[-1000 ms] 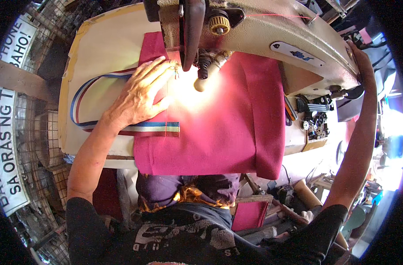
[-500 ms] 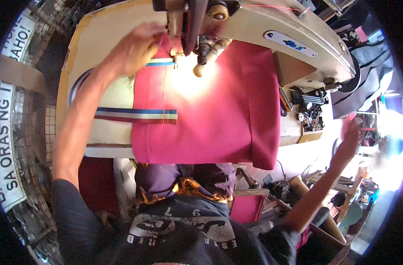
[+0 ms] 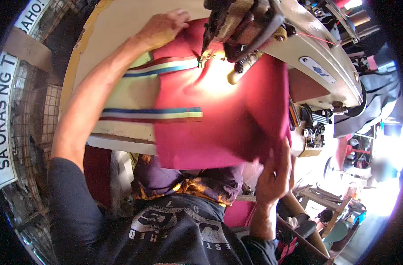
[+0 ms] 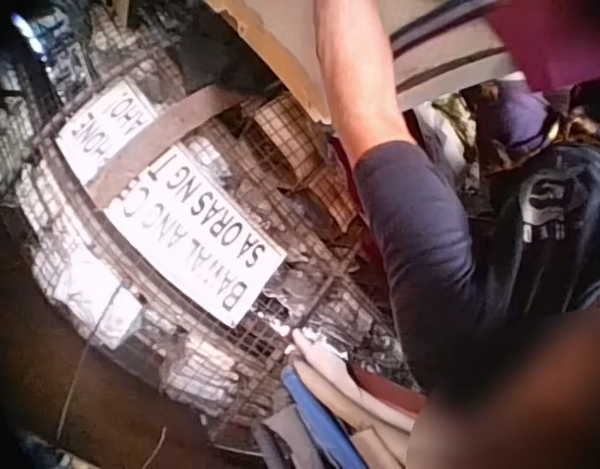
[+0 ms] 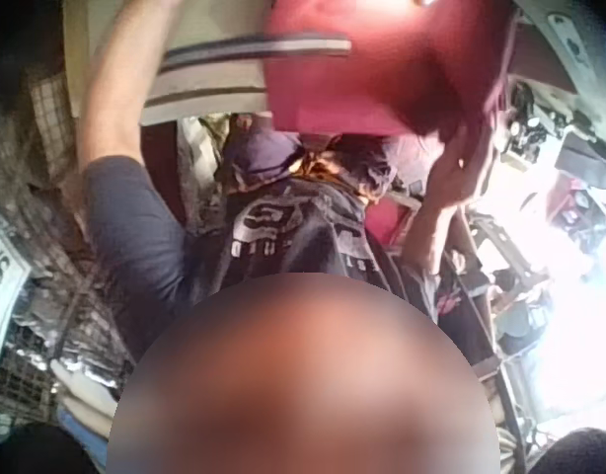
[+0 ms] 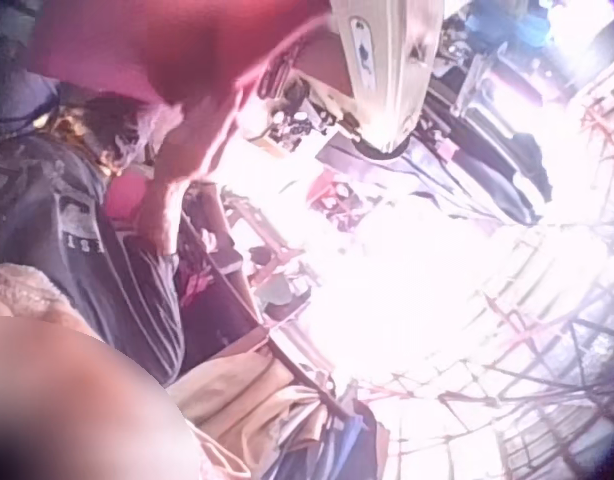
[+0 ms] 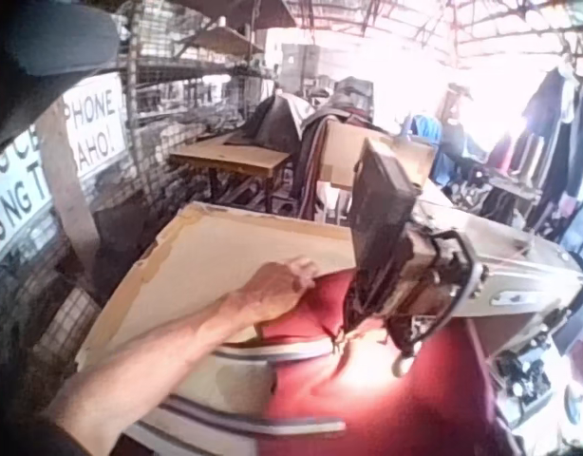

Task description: Sewing a strap onto a fabric panel using an industrial sewing machine.

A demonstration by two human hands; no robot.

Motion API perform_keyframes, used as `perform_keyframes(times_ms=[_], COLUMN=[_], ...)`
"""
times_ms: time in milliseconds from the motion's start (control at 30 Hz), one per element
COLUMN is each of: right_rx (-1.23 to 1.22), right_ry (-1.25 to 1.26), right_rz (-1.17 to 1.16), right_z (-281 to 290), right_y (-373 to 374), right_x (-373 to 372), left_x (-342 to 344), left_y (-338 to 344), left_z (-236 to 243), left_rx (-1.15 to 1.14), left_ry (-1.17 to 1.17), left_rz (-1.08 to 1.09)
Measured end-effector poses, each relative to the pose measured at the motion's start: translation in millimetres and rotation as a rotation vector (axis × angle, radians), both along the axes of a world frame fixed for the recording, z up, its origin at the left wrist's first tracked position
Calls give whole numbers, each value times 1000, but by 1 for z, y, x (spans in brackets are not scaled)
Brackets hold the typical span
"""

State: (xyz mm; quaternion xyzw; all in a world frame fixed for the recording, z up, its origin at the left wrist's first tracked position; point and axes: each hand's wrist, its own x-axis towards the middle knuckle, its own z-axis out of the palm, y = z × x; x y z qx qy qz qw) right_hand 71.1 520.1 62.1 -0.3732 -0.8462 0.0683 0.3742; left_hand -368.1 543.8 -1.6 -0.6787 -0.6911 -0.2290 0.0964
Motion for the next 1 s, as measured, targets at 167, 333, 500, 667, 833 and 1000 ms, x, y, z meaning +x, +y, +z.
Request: perform_keyframes(times_ms=[167,333,500,667,833,1000], right_rx=[247,217,209,144,68,58], right_ry=[-332,-394,-428,-331,-341,-208], right_rz=[187,324,348,736,815,856], right_z=[-28,-28,-21,-38,-42,-47], right_y=[87,182,162,100,90,93], right_x=[-66,-142,-139,-127,-140,-138], left_x=[21,50,74,95,111,119], left_y=[-72,-107,-118,-96,-87,-90], left_z=[7,14,24,27,29,23], left_rx=[12,-66,-152,213,-36,18], left_ry=[78,122,60,261,56,-125], left_rz=[138,211,328,149,-252,-161])
